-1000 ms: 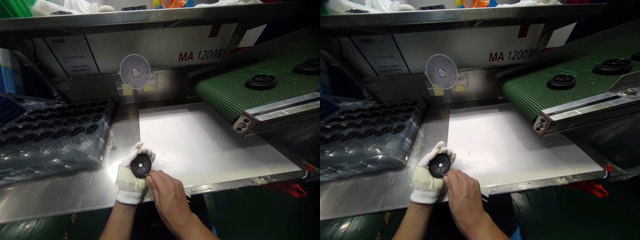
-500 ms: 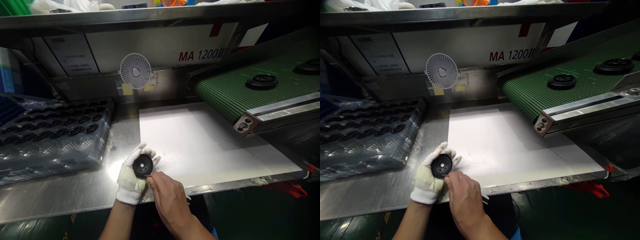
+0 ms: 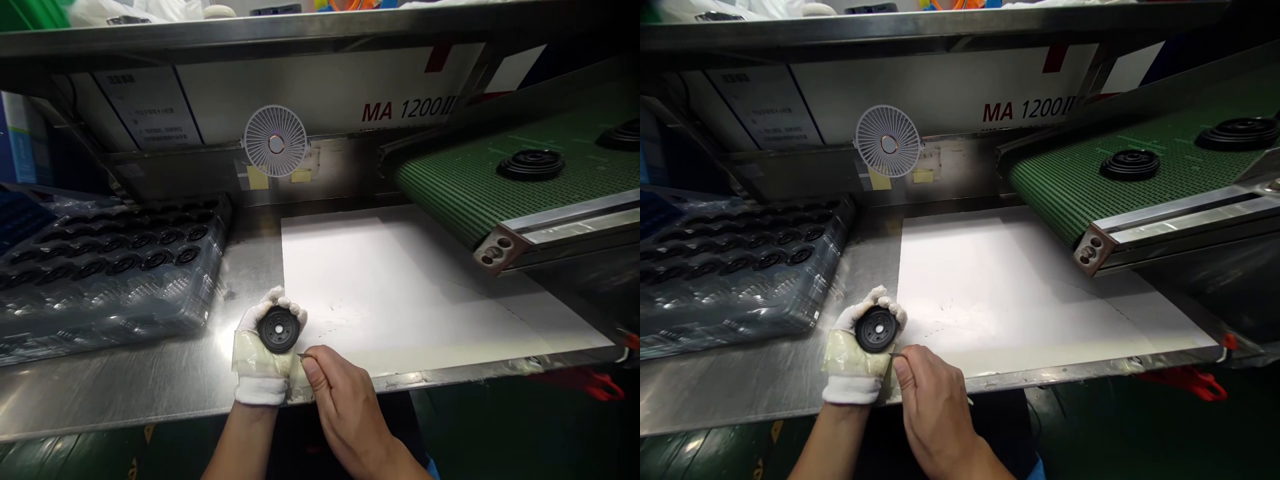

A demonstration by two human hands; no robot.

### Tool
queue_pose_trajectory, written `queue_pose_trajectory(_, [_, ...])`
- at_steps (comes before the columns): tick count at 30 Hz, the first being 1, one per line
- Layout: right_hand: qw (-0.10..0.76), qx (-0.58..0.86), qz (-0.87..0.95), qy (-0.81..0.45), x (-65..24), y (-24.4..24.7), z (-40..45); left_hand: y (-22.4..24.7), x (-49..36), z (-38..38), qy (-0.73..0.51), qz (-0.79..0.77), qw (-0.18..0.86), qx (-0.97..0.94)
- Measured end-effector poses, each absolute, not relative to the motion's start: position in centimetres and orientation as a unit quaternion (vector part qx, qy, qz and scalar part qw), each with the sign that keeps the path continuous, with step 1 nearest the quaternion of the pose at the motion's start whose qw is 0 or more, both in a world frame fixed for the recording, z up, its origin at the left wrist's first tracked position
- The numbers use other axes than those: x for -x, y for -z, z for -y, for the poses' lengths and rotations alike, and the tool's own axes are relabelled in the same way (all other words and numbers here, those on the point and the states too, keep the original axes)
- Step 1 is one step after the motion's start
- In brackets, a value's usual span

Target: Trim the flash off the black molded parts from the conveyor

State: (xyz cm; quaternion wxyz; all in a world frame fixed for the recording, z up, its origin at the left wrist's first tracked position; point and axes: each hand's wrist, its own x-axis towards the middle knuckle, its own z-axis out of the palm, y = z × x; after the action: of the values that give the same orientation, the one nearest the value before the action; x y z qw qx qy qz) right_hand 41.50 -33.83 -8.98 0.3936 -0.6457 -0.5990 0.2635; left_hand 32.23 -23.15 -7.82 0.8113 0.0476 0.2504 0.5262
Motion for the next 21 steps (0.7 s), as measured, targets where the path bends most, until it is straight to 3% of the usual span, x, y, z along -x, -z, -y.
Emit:
queue_pose_trajectory(5, [0.416, 0.605, 0.525, -0.430, -41.5, 8.8, 33.8, 7.1, -32.2, 23.5, -0.541, -0.241, 0.804, -0.054])
queue_pose_trajectory(9, [0.427, 0.572, 0.510, -0.481, -41.5, 8.8, 33.7, 6.6, -32.3, 23.9, -0.550, -0.243, 0.796, -0.072])
queue_pose_trajectory(15, [0.369, 0.665, 0.536, -0.368, -43.4, 7.6, 33.7, 6.3, -32.0, 24.0, -0.561, -0.258, 0.784, -0.068])
queue_pose_trajectory(21, [0.383, 0.638, 0.575, -0.340, -42.5, 6.7, 33.2, 5.9, -32.7, 25.1, -0.574, -0.270, 0.768, -0.091])
